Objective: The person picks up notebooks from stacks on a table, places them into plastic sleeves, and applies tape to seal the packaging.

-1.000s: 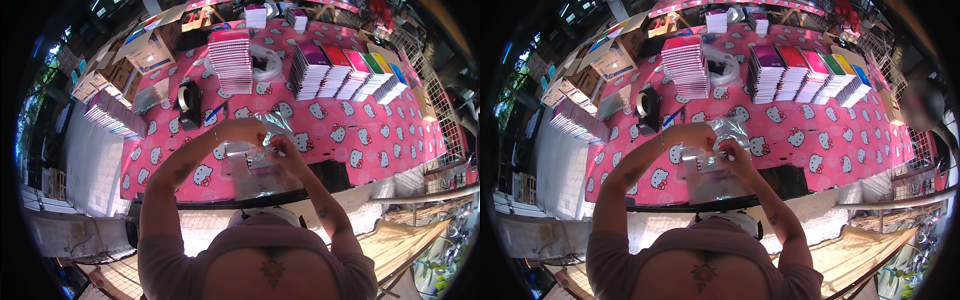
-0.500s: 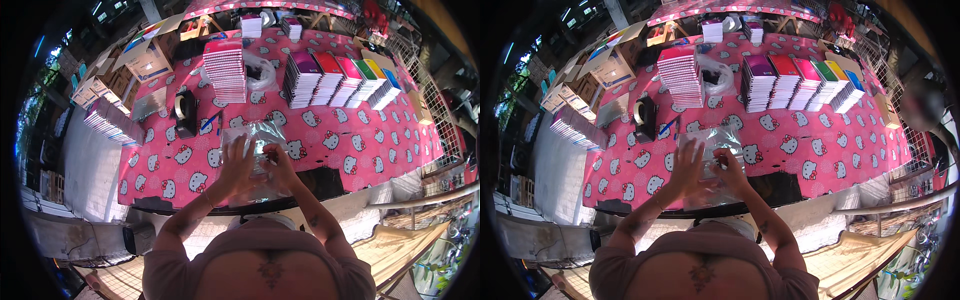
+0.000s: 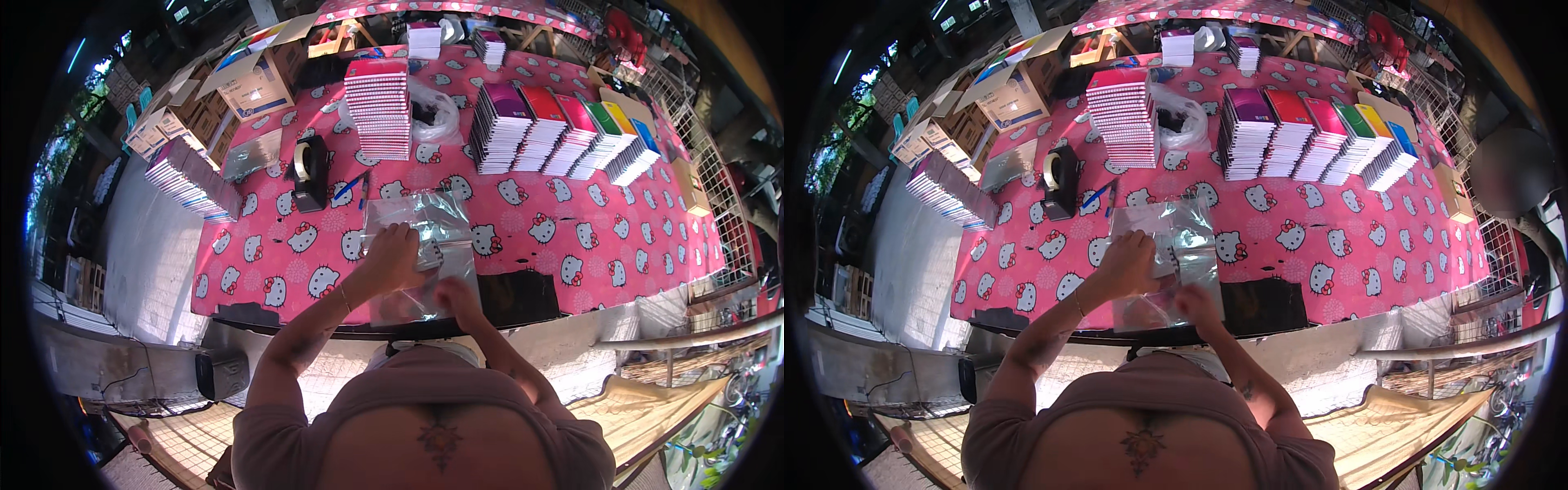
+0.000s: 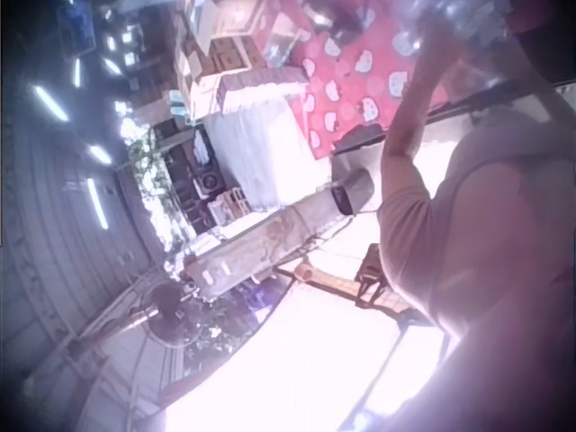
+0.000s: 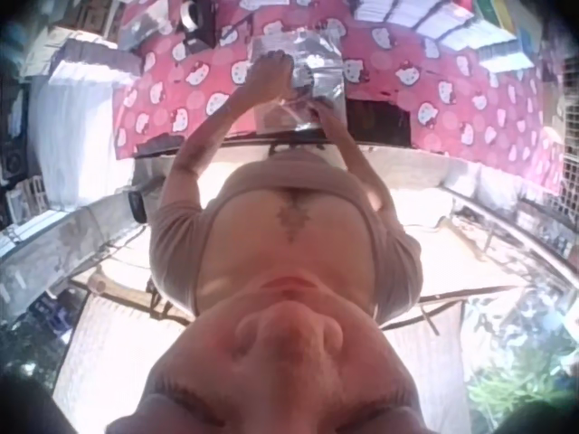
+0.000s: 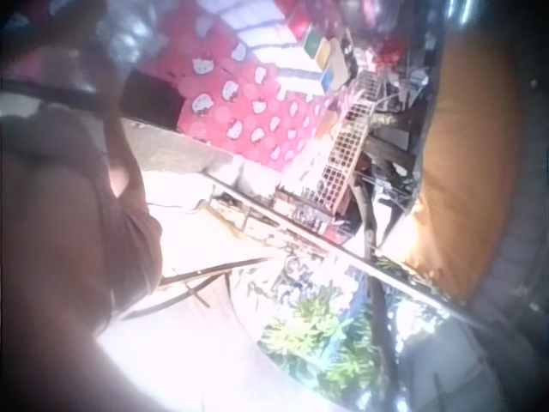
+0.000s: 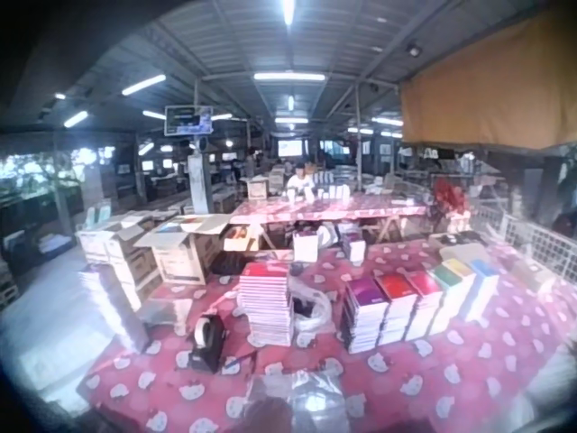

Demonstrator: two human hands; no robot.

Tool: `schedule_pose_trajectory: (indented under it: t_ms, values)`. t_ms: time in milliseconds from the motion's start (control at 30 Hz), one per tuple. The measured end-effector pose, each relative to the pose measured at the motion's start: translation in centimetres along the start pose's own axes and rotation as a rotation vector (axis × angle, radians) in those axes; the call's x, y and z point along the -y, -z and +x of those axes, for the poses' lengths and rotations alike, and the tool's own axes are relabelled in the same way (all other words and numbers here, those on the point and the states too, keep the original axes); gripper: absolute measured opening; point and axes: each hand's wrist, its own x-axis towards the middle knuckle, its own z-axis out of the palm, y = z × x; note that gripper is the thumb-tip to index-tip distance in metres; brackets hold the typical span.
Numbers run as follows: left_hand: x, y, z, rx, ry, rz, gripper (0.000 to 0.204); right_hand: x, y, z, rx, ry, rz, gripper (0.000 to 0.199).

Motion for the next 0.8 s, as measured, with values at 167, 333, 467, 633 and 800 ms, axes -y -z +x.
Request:
schedule_pose_trajectory:
  t_ms: [167,333,467,633,800]
  values:
    - [-1.3,1.5,-0.8,-0.232,0.283,-0.651,0.072,0.5,-2.8,0.1,0.111,0.22,0.377,0.045]
    - [1.9,-8.3,-6.4,-0.333,0.412,-0.995,0.095,9.9,-3.5,-1.2,-0.08,0.28,-0.14,0.065]
    - [2.0,-6.7,-4.8,-0.225,0.207,-1.168,0.093,9.0,-2.2,0.3,-0.1,0.468,-0.655,0.086]
    - [-0.1,-4.0,-1.3,-0.431,0.238,-0.987,0.044,9.3,-0.4,2.2,0.068,0.424,-0.468,0.112]
    - [1.9,-6.4,-2.2,-0.402,0.109,-1.362,0.066,7.9,-2.1,0.7,0.1,0.653,-0.073,0.093]
